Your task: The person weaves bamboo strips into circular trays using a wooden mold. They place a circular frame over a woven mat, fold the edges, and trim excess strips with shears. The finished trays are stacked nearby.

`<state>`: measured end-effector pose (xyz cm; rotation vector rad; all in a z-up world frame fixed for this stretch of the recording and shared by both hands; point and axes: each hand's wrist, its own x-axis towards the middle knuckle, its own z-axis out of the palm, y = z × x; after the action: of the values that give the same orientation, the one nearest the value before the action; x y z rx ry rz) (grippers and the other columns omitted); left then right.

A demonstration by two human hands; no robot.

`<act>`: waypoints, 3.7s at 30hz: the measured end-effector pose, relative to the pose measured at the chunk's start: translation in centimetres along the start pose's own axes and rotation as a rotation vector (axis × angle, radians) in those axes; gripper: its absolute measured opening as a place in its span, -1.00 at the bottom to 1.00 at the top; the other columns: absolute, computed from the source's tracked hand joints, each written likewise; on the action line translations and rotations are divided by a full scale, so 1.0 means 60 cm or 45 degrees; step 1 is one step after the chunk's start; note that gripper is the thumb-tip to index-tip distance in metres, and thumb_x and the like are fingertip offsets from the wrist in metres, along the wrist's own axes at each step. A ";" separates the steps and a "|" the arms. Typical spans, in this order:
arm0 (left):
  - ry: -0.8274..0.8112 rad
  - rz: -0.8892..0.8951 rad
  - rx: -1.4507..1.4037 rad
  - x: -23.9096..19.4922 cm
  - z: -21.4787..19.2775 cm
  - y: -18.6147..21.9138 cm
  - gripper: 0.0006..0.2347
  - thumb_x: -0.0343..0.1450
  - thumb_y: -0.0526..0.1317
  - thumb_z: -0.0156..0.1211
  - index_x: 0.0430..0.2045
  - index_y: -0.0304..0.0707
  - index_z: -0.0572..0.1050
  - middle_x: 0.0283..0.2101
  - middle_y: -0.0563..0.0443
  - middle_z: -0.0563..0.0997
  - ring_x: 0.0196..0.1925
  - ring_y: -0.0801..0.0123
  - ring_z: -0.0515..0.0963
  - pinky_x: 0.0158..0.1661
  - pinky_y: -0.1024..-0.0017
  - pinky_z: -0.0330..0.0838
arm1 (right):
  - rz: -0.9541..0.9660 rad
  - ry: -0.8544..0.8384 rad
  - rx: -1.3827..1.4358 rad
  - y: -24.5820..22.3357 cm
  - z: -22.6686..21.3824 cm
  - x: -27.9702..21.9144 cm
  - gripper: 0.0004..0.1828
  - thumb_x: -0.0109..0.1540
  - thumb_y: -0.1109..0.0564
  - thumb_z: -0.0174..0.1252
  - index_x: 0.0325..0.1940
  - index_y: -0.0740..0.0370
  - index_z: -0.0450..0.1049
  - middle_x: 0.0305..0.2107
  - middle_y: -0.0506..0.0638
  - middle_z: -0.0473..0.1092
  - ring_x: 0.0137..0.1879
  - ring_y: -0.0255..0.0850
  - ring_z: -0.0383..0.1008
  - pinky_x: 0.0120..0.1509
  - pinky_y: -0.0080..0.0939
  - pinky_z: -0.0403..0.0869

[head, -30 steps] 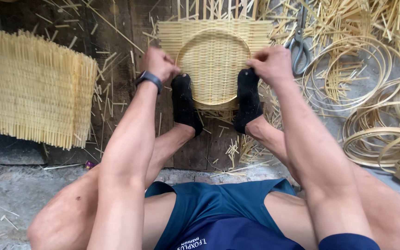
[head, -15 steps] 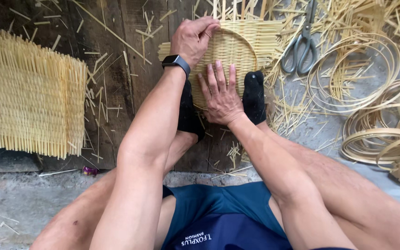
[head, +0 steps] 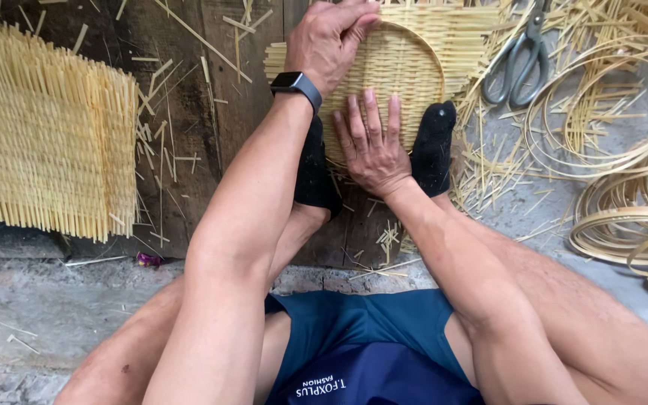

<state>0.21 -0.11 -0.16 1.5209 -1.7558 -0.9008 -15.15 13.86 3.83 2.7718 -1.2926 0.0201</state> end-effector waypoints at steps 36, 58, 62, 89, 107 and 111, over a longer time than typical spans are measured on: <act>-0.373 -0.571 -0.156 0.066 0.015 -0.011 -0.69 0.45 0.01 0.27 -0.53 -0.24 0.68 -0.56 0.01 0.62 -0.55 0.40 0.47 -0.47 0.38 0.35 | 0.764 0.081 1.545 0.240 0.030 0.133 -0.77 0.40 0.06 0.20 -0.23 0.24 0.61 -0.56 -0.01 0.47 -0.44 -0.19 0.38 -0.36 -0.24 0.37; -0.387 -0.432 0.075 0.028 0.008 -0.035 -0.40 0.57 0.20 -0.14 -0.73 -0.34 0.45 -0.67 -0.08 0.46 -0.61 0.26 0.39 -0.50 0.19 0.28 | 0.983 -0.309 1.777 0.248 0.120 0.091 -0.25 0.42 -0.34 -0.19 -0.18 0.40 0.60 -0.39 0.09 0.57 -0.24 -0.20 0.47 -0.01 -0.25 0.46; -0.424 -0.523 -0.149 0.030 0.020 -0.083 -0.47 0.47 0.24 -0.03 -0.73 -0.20 0.53 -0.71 0.02 0.48 -0.63 0.35 0.39 -0.52 0.25 0.26 | 0.957 -0.335 1.615 0.238 0.137 0.087 -0.30 0.45 -0.32 -0.22 -0.13 0.33 0.58 -0.31 0.17 0.55 -0.15 -0.06 0.48 0.07 -0.09 0.45; -0.431 0.587 0.770 -0.253 -0.042 0.107 -0.69 0.27 -0.40 0.28 -0.12 -0.15 0.51 -0.10 0.02 0.44 0.07 0.18 0.46 0.15 0.19 0.41 | 1.207 -0.110 0.934 0.315 0.166 -0.271 -0.61 0.18 0.00 0.30 -0.03 0.30 0.53 -0.07 0.26 0.49 0.08 0.12 0.50 0.23 0.01 0.45; -0.056 -0.473 0.565 -0.145 0.091 0.192 0.08 0.05 -0.01 0.48 0.40 -0.42 -0.15 0.44 -0.44 0.05 0.49 -0.17 0.08 0.40 -0.09 -0.06 | 1.242 -0.293 0.379 0.380 0.192 -0.224 0.05 0.04 -0.11 0.48 0.40 0.39 0.08 0.33 0.40 0.04 0.46 0.29 -0.01 0.46 0.27 0.06; 0.020 -0.484 0.583 -0.153 0.103 0.174 0.16 0.08 0.14 0.54 0.40 -0.49 -0.17 0.33 -0.45 0.19 0.37 -0.19 0.22 0.33 -0.13 0.03 | 1.096 -0.307 0.504 0.427 0.190 -0.225 0.36 -0.14 -0.16 0.58 0.42 0.51 -0.11 0.41 0.44 -0.09 0.59 0.29 -0.13 0.54 0.27 -0.08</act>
<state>-9.50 10.56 4.73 2.2050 -1.7716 -0.6805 -43.69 6.85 -6.38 2.2686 -2.6890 -0.0051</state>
